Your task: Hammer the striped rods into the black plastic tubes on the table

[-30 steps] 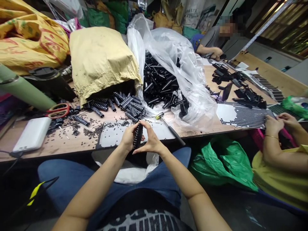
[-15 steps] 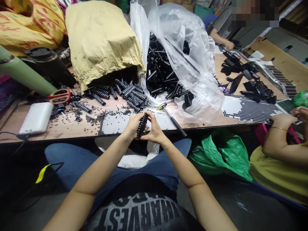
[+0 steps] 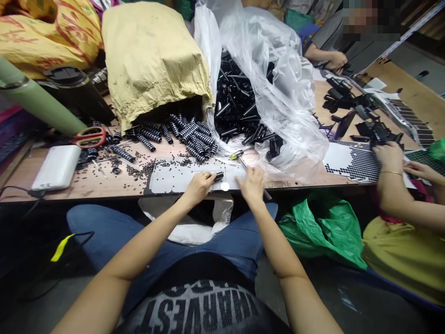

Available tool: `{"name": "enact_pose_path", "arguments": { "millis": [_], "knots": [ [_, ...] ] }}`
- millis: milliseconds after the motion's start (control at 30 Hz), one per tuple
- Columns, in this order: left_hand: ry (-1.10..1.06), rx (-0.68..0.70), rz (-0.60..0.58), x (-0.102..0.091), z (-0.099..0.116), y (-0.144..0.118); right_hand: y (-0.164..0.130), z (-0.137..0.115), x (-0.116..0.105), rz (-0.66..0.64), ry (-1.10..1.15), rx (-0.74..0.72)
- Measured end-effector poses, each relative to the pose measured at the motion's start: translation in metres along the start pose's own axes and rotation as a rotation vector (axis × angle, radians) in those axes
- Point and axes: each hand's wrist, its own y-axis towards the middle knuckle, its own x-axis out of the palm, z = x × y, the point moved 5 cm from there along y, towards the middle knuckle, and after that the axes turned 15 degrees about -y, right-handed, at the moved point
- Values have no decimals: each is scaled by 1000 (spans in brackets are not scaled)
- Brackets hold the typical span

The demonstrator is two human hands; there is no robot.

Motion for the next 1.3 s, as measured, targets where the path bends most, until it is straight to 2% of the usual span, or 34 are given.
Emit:
{"name": "enact_pose_path", "arguments": {
  "millis": [67,100,200,300,400,467,567,667,700,767,867,933,1000,1100,1167,1233,1300],
  "knots": [
    [94,48,-6,-4,-2,-3,6,28,-7,-36,-163,113],
    [131,55,-1,-6,-3,-4,6,36,-11,-65,-189,118],
    [185,64,12,-9,-1,-5,-10,41,-20,-113,-64,74],
    [202,66,15,-9,1,-6,-41,29,-27,-119,117,20],
    [218,39,-2,-5,1,-6,-66,14,-24,-262,79,-41],
    [229,16,-11,-1,4,-5,-72,8,-27,-320,57,-59],
    [244,19,-8,10,17,-3,-72,-6,-51,-216,191,-79],
    [238,35,-23,24,28,-5,-74,-29,-70,-126,298,-147],
    [235,40,-30,28,29,-6,-76,-39,-70,-142,277,-186],
    [232,56,-27,34,27,-8,-80,-57,-60,-263,153,-267],
    [223,80,0,34,21,-4,-82,-68,-43,-425,-16,-321],
    [196,57,8,30,20,1,-76,-62,-42,-401,-12,-294],
    [166,-7,-3,24,23,5,-65,-47,-46,-320,-6,-224],
    [129,-58,-27,9,34,2,-43,-11,-47,-221,-107,-88],
    [118,-62,5,-8,35,0,-28,14,-41,-187,-195,-14],
    [152,-110,93,-31,19,6,-14,35,-31,-171,-251,36],
    [226,-143,155,-51,-9,17,-2,47,-21,-128,-268,44]
  ]
}}
